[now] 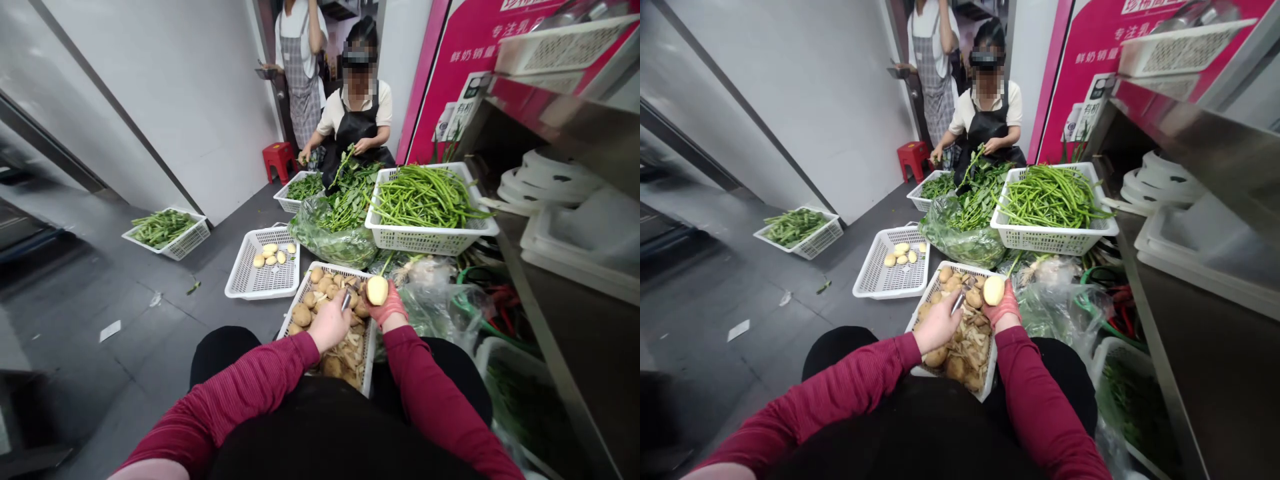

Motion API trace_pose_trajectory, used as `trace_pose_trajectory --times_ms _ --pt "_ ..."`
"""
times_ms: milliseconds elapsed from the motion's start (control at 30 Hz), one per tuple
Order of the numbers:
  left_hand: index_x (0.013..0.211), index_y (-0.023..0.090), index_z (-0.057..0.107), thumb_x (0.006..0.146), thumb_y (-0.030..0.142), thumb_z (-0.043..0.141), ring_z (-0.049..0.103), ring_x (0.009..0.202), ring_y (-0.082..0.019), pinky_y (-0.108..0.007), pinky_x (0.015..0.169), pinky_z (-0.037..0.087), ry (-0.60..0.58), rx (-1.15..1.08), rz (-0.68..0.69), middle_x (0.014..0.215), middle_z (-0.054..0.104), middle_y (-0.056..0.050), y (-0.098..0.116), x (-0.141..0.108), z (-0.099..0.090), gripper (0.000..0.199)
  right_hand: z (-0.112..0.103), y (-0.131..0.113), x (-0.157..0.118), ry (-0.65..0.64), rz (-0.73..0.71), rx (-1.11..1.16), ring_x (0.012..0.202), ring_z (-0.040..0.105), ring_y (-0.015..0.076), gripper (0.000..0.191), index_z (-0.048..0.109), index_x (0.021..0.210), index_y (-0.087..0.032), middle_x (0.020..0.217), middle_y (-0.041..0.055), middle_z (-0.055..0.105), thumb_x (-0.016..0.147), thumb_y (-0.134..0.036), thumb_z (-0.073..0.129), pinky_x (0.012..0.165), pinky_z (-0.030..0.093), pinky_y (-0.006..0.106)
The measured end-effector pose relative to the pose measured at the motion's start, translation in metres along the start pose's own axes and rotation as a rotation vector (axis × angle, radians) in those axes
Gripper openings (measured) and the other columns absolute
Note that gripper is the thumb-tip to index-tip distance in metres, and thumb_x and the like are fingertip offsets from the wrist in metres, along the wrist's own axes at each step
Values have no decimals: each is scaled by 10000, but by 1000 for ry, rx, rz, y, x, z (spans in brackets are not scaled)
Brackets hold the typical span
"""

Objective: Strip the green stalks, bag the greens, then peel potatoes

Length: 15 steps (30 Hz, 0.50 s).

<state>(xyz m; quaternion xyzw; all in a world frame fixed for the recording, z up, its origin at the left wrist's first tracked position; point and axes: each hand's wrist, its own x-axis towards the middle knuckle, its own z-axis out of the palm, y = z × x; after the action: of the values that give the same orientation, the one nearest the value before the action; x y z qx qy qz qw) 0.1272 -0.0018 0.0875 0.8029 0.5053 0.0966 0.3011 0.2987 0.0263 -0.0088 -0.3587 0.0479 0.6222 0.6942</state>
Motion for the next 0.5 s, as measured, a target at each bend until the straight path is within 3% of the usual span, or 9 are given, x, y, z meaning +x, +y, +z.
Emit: trace_pose_trajectory --times_ms 100,167,267,333,400,500 --pt "1361 155 428 854 191 458 602 1059 -217 -326 949 447 -40 73 36 1140 636 -117 4 24 -35 509 12 3 -16 13 201 -21 542 644 200 440 613 856 -174 654 56 690 868 -583 451 455 513 308" --pt "1312 166 476 844 188 479 611 1036 -225 -332 925 458 -133 138 68 1125 638 -117 11 34 -46 469 19 6 -25 -15 279 -50 502 626 192 370 614 857 -157 630 61 683 855 -518 534 423 482 277" --pt "1262 129 504 861 183 436 635 966 -232 -336 887 472 -164 183 63 1067 654 -147 22 23 -34 410 26 8 -27 51 235 -44 458 603 163 241 601 805 -172 579 25 664 859 -406 577 432 479 256" --pt "1309 116 454 873 178 397 648 920 -231 -336 859 483 -146 154 32 1029 667 -158 24 1 -15 444 26 7 -23 116 199 0 466 605 158 224 605 797 -183 582 10 665 864 -395 572 463 504 268" --pt "1355 143 411 867 184 404 656 896 -237 -342 831 497 -204 106 37 1016 677 -148 22 -21 3 490 25 3 -19 170 173 43 470 603 158 257 610 789 -189 583 7 664 868 -427 553 481 523 282" --pt "1394 192 372 864 189 408 656 908 -236 -349 835 502 -217 55 62 1028 680 -121 18 -27 7 531 24 -1 -17 178 123 87 456 589 155 294 605 765 -198 567 0 655 861 -469 544 459 519 277"
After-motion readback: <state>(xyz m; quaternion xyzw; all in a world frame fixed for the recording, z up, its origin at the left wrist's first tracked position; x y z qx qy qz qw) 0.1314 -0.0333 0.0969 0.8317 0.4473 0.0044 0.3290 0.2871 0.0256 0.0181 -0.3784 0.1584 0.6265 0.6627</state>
